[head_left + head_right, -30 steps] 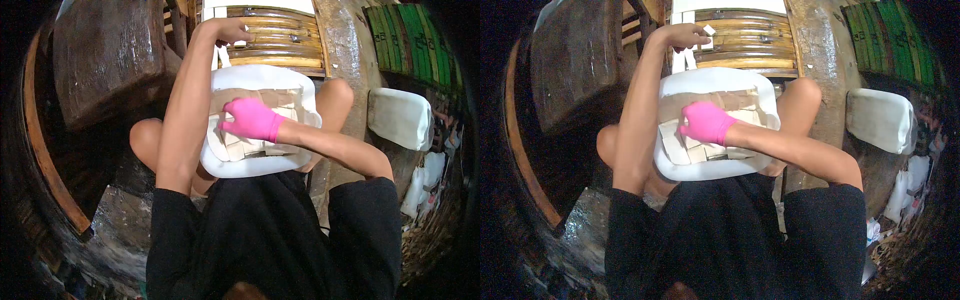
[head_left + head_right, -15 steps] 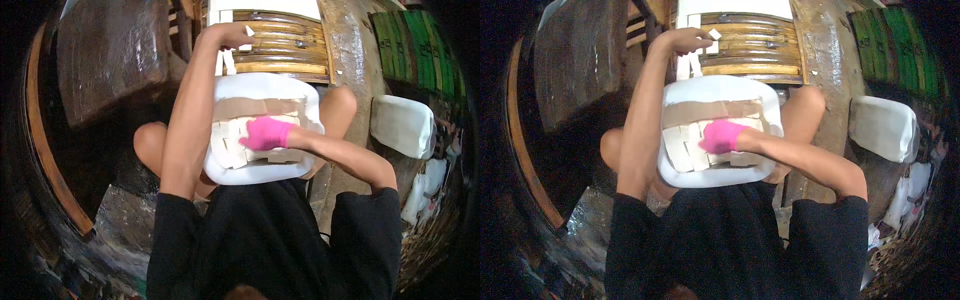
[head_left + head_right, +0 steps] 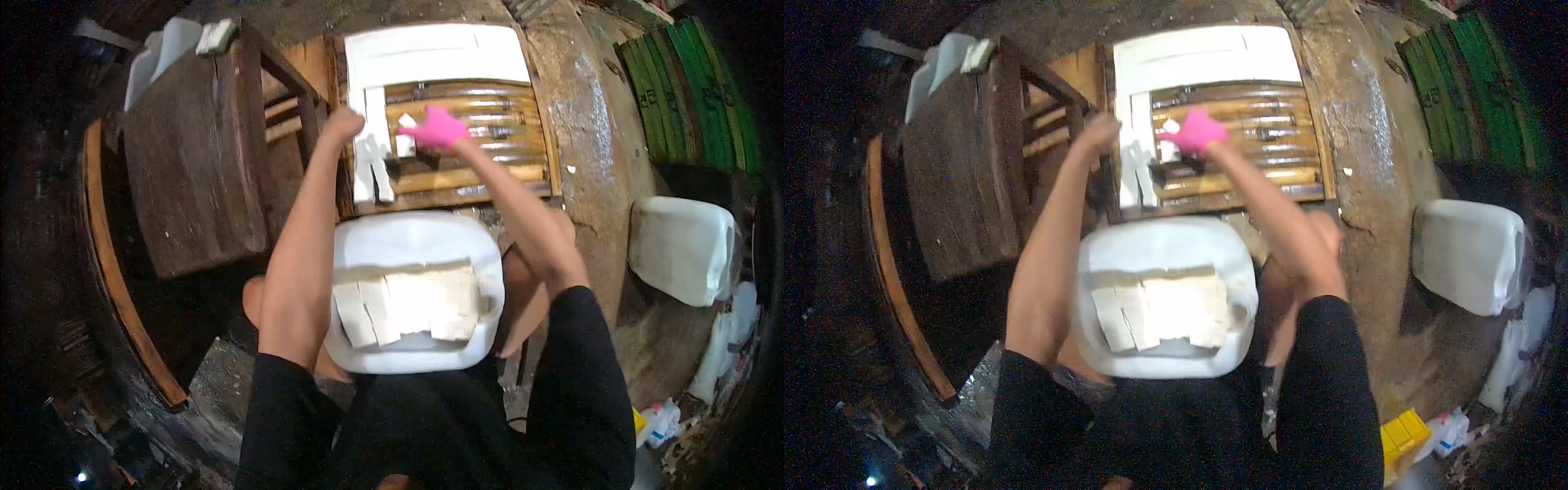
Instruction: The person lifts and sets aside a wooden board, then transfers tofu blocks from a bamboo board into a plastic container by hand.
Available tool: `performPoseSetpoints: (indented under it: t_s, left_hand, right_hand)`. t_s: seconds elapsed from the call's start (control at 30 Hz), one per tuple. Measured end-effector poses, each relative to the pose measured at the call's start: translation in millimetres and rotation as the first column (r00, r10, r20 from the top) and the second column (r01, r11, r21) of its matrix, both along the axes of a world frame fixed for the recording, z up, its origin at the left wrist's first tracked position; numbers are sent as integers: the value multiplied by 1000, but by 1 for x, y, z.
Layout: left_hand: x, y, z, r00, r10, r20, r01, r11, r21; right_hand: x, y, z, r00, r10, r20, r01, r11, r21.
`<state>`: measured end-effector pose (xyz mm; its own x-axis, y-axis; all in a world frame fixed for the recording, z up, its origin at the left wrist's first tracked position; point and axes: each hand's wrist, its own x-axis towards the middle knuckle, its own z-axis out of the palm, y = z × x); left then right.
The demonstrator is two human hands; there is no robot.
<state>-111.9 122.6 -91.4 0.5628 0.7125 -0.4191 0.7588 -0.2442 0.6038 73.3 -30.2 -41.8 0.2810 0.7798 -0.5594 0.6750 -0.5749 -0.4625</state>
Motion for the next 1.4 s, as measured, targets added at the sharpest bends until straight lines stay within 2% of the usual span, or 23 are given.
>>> performPoseSetpoints:
  t_s: [0.03, 0.07, 0.1, 0.17, 0.2, 0.3, 0.33, 0.43, 0.47, 0.57, 0.6, 0.7, 0.73, 0.77, 0.83, 0.97, 1.0, 1.1, 1.13, 1.23, 1.27, 1.33, 1.4]
  left_hand:
    - [-8, 4, -14, 994, -99, -52, 103, 993, 63]
    - [-11, -8, -1, 994, -10, -108, -5, 990, -139]
    - [-13, 6, -78, 974, 55, -222, -50, 998, 30]
    - [-14, -11, -60, 956, 155, -248, -176, 982, -66]
    - [-14, -21, -50, 942, 205, -265, -240, 965, -108]
    - [-18, -17, -82, 889, 361, -281, -413, 897, -157]
    - [-17, -17, -91, 879, 399, -261, -448, 878, -166]
    - [-1, -42, -22, 931, 219, -293, -245, 968, -58]
    - [-5, -37, -38, 927, 213, -307, -245, 967, -69]
    - [-20, -18, -80, 919, 202, -338, -252, 961, -111]
    - [-20, -16, -84, 920, 197, -338, -252, 959, -127]
    - [-25, -3, -125, 974, 176, -142, -203, 958, -201]
    - [-28, -6, -127, 977, 179, -114, -200, 957, -210]
    - [-31, -9, -127, 980, 182, -86, -197, 956, -219]
    - [-18, -23, -65, 968, 180, -175, -215, 954, -208]
    - [-13, -26, -49, 969, 88, -233, -116, 987, -110]
    - [-11, -23, -50, 971, 105, -214, -129, 986, -105]
    - [-17, -31, -49, 969, 159, -191, -182, 977, -110]
    - [-15, -33, -44, 966, 187, -180, -209, 972, -111]
    - [-13, -30, -53, 960, 197, -198, -220, 970, -104]
    - [-12, -28, -57, 959, 190, -211, -215, 972, -99]
    - [-12, -23, -62, 978, 180, -104, -192, 974, -120]
    - [-23, -31, -66, 974, 209, -87, -219, 966, -136]
  right_hand:
    - [-7, 5, -5, 998, 68, 6, -68, 996, -52]
    - [-16, 7, -23, 997, 17, 72, -19, 999, 36]
    - [-21, 13, -49, 990, -40, 136, 22, 992, 127]
    - [-18, 19, -108, 973, -141, 183, 72, 938, 340]
    - [-21, 19, -109, 965, -259, 50, 213, 878, 429]
    - [-2, 28, -94, 969, -65, -237, 114, 973, 201]
    - [4, 36, -80, 946, 37, -322, -26, 999, 39]
    - [-3, 36, -106, 985, 12, -173, 72, 880, 469]
    - [-7, 38, -111, 986, -123, -114, 163, 863, 478]
    - [-4, 40, -123, 980, 116, -163, -49, 929, 367]
    - [-6, 40, -125, 980, 170, -100, -112, 899, 424]
    - [-32, 24, -94, 935, -350, -56, 306, 719, 623]
    - [-28, 15, -66, 923, -384, 6, 355, 858, 372]
    - [-23, 10, -70, 925, -379, -3, 367, 894, 258]
    - [-18, -4, -79, 926, -378, -25, 378, 926, 11]
    - [-36, 1, -106, 999, -27, 41, 12, 939, 344]
    - [-40, -1, -108, 993, -85, -77, 107, 928, 356]
    - [-44, -2, -73, 894, -446, 47, 398, 837, 375]
    - [-47, -7, -65, 862, -476, 177, 315, 775, 549]
    - [-83, -9, -131, 837, -386, 388, 192, 871, 453]
    - [-93, -11, -122, 908, -252, 335, 151, 942, 300]
    - [-95, -4, -127, 949, -313, -46, 300, 844, 445]
    - [-102, -7, -136, 819, -301, -489, 541, 687, 484]
